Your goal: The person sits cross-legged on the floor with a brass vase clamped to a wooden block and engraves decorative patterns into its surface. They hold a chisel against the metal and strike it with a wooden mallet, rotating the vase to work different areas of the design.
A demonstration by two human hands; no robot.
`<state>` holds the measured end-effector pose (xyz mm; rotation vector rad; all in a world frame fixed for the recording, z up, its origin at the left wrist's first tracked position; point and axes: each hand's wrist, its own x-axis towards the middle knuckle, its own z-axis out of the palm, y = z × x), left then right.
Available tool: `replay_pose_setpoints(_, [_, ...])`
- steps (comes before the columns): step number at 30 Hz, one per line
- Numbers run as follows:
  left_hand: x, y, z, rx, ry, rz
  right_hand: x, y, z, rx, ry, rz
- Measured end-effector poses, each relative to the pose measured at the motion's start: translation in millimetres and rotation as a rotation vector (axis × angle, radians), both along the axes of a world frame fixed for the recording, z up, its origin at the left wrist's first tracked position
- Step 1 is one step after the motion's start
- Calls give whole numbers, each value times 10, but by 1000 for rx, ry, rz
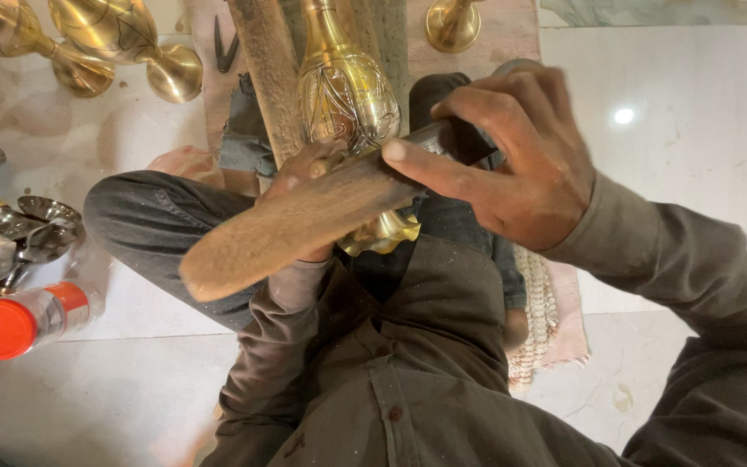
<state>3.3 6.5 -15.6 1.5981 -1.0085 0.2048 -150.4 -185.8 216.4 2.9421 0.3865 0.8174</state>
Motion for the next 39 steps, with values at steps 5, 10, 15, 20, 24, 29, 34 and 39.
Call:
replay_pose_setpoints(5, [0, -57, -67, 69, -90, 97, -26, -6, -66, -155, -90, -91])
replay_pose_setpoints(10, [-6, 6, -131, 62, -44, 60, -76, -74, -160, -319, -129, -131])
replay_pose_setpoints(15, [50, 13, -99, -18, 28, -116, -121, -80, -126, -220, -30, -105])
replay_pose_setpoints(20, [62, 15, -89, -67, 83, -208, -77, -63, -128, -167, -32, -101])
replay_pose_setpoints(24, [64, -15, -104, -77, 112, -270, -98, -65, -172, -382, -121, -155])
replay_pose_setpoints(29, [28, -17, -106, -87, 157, -346, -117, -106, -227, -196, -102, -73])
replay_pose_setpoints(34, [103, 40, -136, -100, 149, -307, -123, -111, -162, -15, -2, -60])
replay_pose_setpoints(39, [32, -29, -45, -151, 258, -417, -54, -72, -87, 16, -10, 11])
